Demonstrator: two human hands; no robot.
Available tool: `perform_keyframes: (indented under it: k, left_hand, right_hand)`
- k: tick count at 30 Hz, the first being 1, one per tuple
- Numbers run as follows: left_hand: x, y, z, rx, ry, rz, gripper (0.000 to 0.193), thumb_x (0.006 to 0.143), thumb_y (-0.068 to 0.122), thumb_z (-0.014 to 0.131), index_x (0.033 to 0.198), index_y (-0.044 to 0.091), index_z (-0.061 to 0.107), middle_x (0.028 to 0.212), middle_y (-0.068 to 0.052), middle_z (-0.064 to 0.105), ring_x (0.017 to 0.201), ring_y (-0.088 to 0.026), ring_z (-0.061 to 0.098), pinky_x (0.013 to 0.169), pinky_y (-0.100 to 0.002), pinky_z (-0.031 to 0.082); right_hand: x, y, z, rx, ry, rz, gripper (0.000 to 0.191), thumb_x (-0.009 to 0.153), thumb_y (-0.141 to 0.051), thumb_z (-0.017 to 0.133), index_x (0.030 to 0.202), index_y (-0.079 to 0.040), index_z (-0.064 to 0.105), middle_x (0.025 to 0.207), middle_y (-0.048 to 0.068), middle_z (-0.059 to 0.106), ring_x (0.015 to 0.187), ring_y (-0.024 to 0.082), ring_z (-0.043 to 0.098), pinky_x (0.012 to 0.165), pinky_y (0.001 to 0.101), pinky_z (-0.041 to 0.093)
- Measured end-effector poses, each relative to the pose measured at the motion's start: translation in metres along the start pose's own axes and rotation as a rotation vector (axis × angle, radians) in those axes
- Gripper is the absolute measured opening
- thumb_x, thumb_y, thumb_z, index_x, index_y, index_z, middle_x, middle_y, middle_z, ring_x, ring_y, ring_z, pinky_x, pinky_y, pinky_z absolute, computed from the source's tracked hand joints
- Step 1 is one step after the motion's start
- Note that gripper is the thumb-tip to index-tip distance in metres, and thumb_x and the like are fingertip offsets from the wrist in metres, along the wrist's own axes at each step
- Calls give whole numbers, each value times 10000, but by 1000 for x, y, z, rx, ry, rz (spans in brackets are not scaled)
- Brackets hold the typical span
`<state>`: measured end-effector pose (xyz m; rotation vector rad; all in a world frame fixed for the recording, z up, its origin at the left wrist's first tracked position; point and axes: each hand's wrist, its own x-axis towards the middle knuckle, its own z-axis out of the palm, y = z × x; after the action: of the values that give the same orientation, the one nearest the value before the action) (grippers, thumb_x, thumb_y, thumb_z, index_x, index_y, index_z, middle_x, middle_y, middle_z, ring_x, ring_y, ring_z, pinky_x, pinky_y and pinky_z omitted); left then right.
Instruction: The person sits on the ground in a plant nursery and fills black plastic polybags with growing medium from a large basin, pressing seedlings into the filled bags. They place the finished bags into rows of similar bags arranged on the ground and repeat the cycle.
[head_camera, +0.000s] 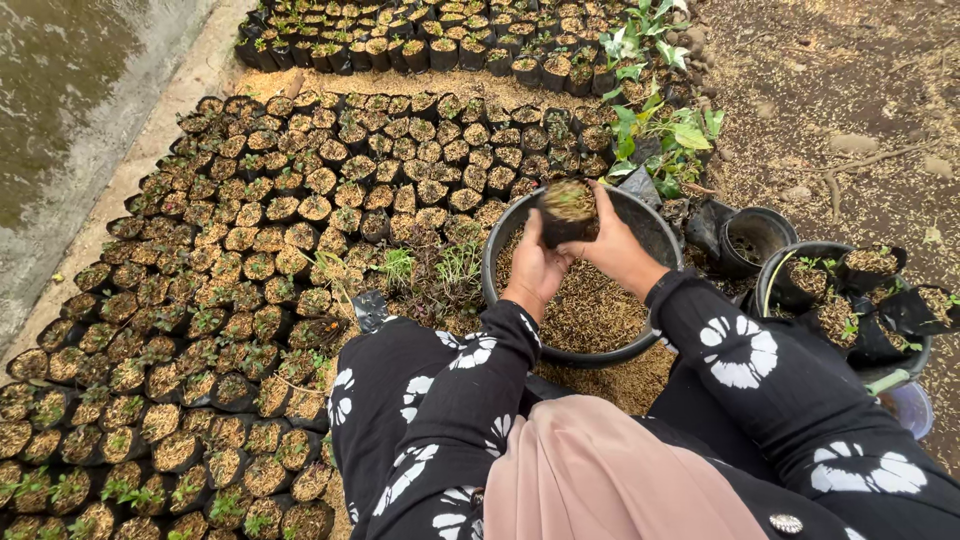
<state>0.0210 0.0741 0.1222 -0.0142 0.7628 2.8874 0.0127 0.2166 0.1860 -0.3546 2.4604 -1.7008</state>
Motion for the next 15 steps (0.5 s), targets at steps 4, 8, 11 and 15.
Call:
perform_keyframes:
  k: [4,8,11,15]
  left_hand:
    - [-9,6,8,178,216,-158,553,1017,565,376,1501,300,405,1455,-83,484,1290,-287,483,1064,-545,441]
    - [-6,9,0,99,145,-98,657,1026,610,374,1535,196,408,1500,-155,464,1380,-338,447,1112,-575,423]
    - [-1,0,-6,48,80,-74,678,1130,606,413,1560,82,391,1540,-225,480,1456,-399,436,1179,-626,296]
    - [-2,2,-5,87,212,-145,572,1071,594,379,1485,202,429,1519,-132,497,1425,-340,448,1157,-617,378]
  right_hand:
    - [2,-7,-6,-41,68,-66,1143,716,-53,892,1585,-96,151,1407,159,581,1285,247,584,1076,356,474]
    - [2,-19,-15,106,-106,-176,1062,714,12,807,1612,-97,251,1467,183,558,1356,268,567,1129,373,490]
    - [-4,-29,-8,-78,-95,-85,1118,713,8,835,1603,-119,170,1458,158,525,1242,260,623,1076,365,461]
    - [-7,-37,-2,-52,-62,-140,1066,736,0,812,1604,-117,205,1420,174,584,1287,261,613,1093,361,496]
